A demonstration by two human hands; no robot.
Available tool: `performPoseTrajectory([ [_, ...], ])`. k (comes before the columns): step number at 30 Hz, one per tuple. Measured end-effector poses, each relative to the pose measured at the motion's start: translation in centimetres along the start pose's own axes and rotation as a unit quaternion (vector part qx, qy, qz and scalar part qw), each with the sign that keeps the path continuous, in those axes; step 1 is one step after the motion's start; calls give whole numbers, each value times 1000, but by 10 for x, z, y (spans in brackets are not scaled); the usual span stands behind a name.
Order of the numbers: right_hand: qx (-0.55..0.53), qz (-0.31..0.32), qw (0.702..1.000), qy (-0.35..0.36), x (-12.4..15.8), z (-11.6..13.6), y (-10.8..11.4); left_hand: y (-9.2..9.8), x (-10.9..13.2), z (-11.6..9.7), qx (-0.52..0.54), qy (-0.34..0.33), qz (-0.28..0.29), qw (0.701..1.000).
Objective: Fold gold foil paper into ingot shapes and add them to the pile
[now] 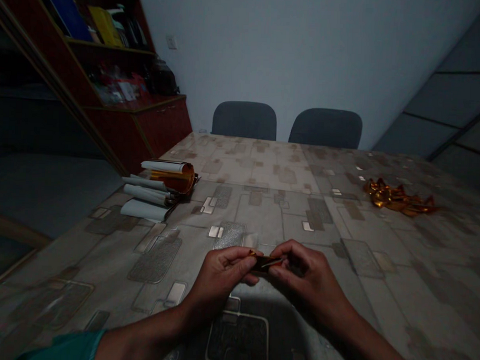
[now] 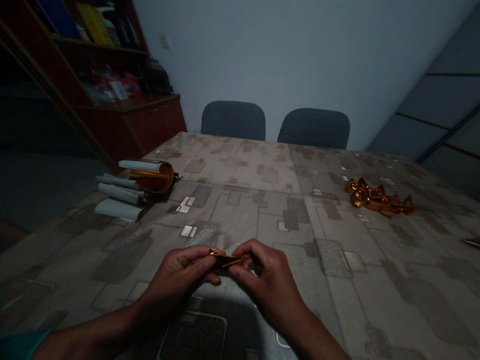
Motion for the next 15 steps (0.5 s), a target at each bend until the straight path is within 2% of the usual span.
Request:
performPoseTrajectory([
  [4,13,-8,1000,10,-1,3,0,-1,-1,3,40,12,0,999],
  [12,19,1,1000,11,0,2,0,-2,1,-2,-2,-19,40,999],
  [15,12,-13,1000,9,0,3,1,-2,0,4,41,-1,24,999],
])
Point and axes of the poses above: each hand's wrist, its own x-axis away from the middle knuckle, its own y-axis out of the back of the hand, z = x × y, the point moved 3 cm from there along -x, towards the middle knuckle, and after that the axes turned 15 degrees about -x, right-handed, at the moved point
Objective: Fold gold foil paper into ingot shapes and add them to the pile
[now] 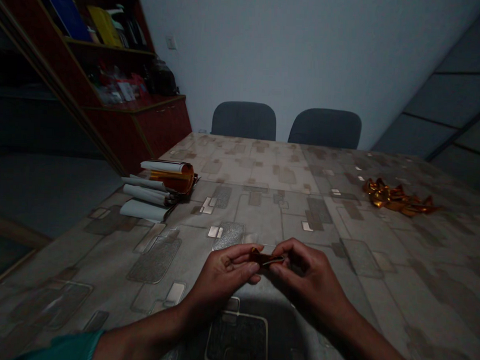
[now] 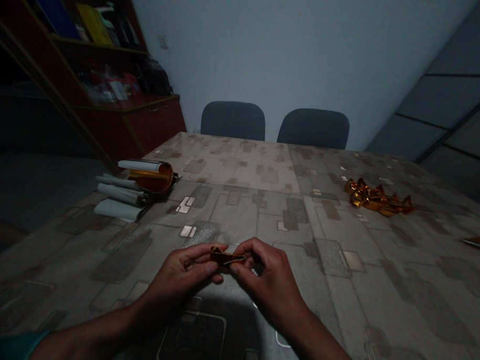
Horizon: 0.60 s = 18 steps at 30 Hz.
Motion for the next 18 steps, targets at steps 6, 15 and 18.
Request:
performPoseTrajectory([
  [6,-15,-1,1000,-11,0,-4,1,1,-2,0,-28,-9,-7,1000],
  [15,-82,12,996,-38,-1,-8,-1,-1,-2,-6,-26,-12,21,999],
  [18,-173,9,981,-90,-1,-12,1,2,-3,-5,-18,-5,15,1000],
])
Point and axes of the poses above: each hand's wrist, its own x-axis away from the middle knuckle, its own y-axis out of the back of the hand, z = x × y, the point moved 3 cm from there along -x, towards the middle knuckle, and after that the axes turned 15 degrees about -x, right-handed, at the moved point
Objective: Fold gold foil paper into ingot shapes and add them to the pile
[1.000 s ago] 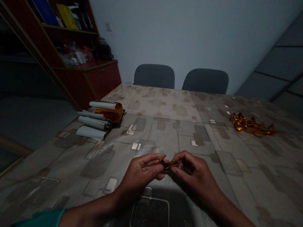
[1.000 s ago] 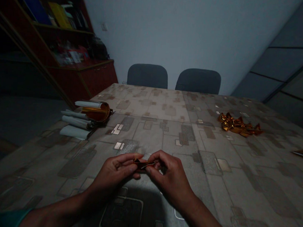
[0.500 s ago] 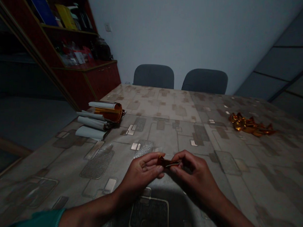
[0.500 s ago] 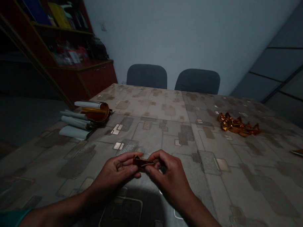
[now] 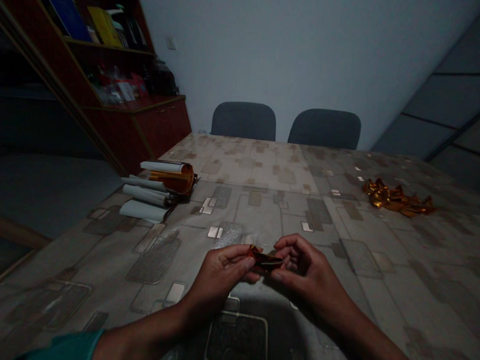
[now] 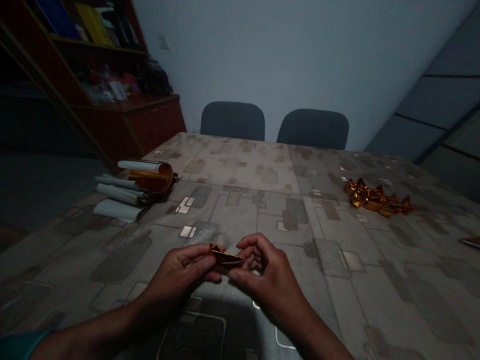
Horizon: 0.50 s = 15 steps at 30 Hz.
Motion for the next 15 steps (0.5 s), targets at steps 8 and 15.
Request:
performPoseTrajectory([
  [8,3,0,1000,-30,2,-6,4,0,-1,1,11,7,6,1000],
  [15,99,1,995,8,2,-1,-1,-1,0,2,-3,7,4,1000],
])
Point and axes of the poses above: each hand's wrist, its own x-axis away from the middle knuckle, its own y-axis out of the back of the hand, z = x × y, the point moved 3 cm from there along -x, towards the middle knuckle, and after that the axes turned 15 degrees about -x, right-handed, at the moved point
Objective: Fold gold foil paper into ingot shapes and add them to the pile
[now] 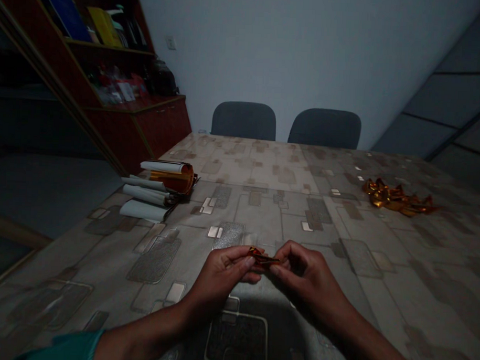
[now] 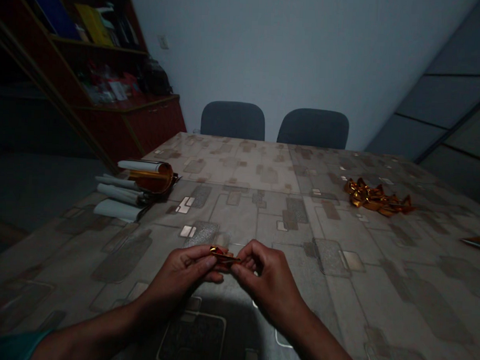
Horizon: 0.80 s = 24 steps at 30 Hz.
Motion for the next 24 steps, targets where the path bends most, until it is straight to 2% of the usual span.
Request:
performPoseTrajectory([
  [3,36,-7,999,17,0,5,-2,0,0,0,-2,1,1,1000],
  [7,13,29,999,12,0,8,-5,0,-1,-3,6,-6,1,1000],
  [11,-14,11,1000,-3,0,7,-2,-1,0,-3,7,-4,0,1000],
  [24,53,-10,998,31,2,6,-4,-1,1,-1,-16,-2,-11,1000],
])
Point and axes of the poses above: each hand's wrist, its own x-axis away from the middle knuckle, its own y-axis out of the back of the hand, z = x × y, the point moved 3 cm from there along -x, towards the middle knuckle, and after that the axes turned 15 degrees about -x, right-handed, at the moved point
